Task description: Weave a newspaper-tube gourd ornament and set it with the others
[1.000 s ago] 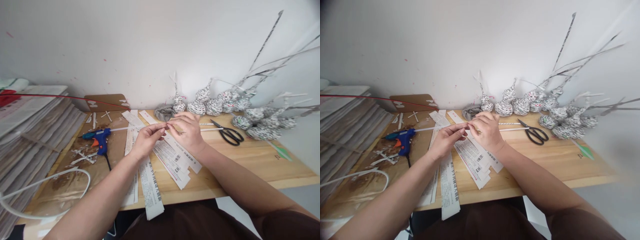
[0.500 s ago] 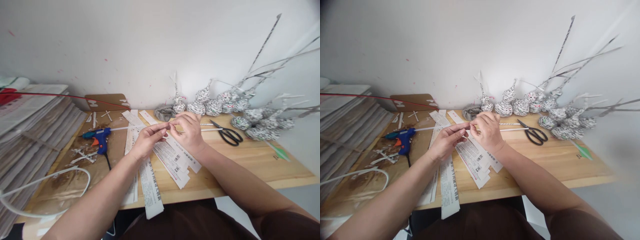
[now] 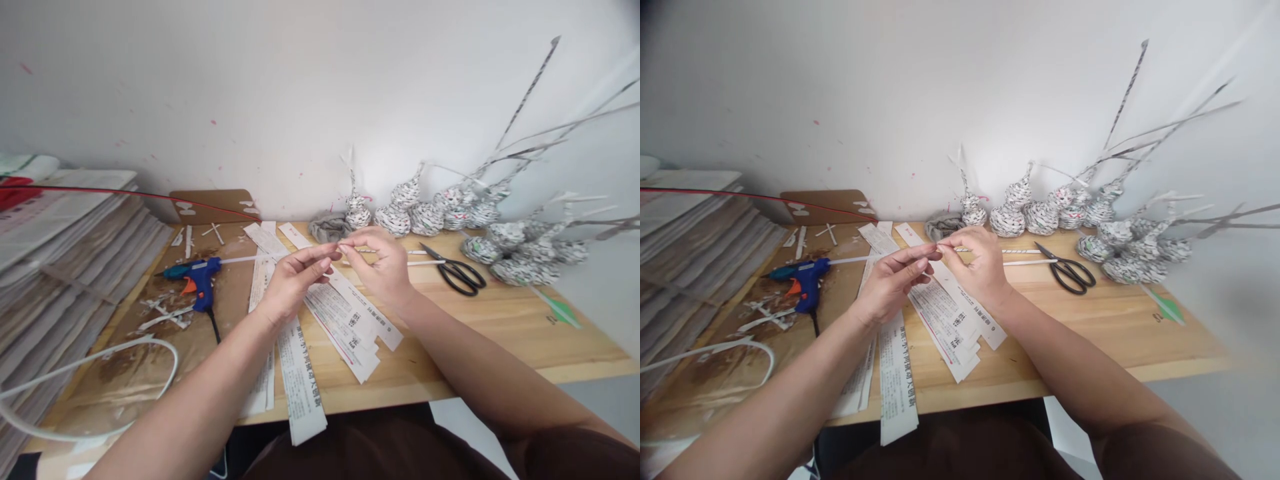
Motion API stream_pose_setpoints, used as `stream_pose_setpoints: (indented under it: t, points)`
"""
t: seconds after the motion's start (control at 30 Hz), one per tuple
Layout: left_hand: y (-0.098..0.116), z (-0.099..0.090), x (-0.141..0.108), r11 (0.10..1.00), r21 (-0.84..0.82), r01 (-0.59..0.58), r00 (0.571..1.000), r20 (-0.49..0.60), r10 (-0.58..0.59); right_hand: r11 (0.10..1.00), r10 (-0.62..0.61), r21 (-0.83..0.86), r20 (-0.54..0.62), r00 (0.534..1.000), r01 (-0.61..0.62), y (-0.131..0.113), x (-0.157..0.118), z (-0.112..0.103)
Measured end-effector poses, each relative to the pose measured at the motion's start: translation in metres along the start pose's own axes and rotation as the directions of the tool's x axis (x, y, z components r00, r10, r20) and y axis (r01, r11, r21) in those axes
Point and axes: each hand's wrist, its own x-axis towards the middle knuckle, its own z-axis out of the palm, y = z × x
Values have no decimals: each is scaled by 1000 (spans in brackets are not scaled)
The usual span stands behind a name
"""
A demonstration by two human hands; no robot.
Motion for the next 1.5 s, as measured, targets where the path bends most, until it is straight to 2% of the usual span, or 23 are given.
stream_pose_setpoints:
  t: [0.1,0.2,0.3,0.37,0.43,0.5,0.6,0.7,0.87,0.97,1.13,1.2,1.27,1.37,1.5]
  points:
    - [1,2,0,985,122,-119,984,-117,133,985,101,131,86,991,-112,-2,-2,1]
    - [4,3,-1,928,300,-222,943,-175,282,894,285,285,233,930,-346,-2,-4,3]
    - [5,3,-3,806,503,-312,885,-154,438,788,377,351,375,847,-506,-1,-3,4]
    - [5,1,-4,708,600,-372,846,-96,525,766,383,360,410,828,-533,-1,-3,4]
    - [5,-1,-4,610,681,-406,816,-32,578,781,365,353,411,836,-515,-3,-3,4]
    - [5,-4,-4,508,754,-416,794,29,607,833,333,310,382,862,-459,-6,-4,3]
    - [6,-7,-5,344,841,-417,777,133,616,938,253,161,289,923,-307,-10,-8,3]
    - [7,-9,-5,171,898,-406,774,239,586,989,147,-4,248,958,-150,-13,-11,3]
    - [8,-8,-7,-119,911,-394,741,391,546,986,12,-162,328,944,44,-13,-10,2]
    - [7,-6,-8,-207,897,-390,737,439,514,976,6,-203,381,924,78,-12,-9,1]
    - [4,-4,-8,-254,883,-394,717,468,516,964,-14,-234,430,903,126,-11,-8,0]
    - [4,-3,-9,-241,890,-388,713,456,533,956,-34,-248,437,899,157,-12,-9,0]
    - [5,-3,-9,-194,908,-370,725,414,550,954,-61,-240,432,900,180,-13,-9,0]
    - [5,-5,-7,-35,935,-354,740,302,601,964,-115,-181,374,920,194,-15,-10,0]
    - [2,-8,-1,246,868,-431,715,162,680,991,-105,-62,209,972,120,-17,-8,-3]
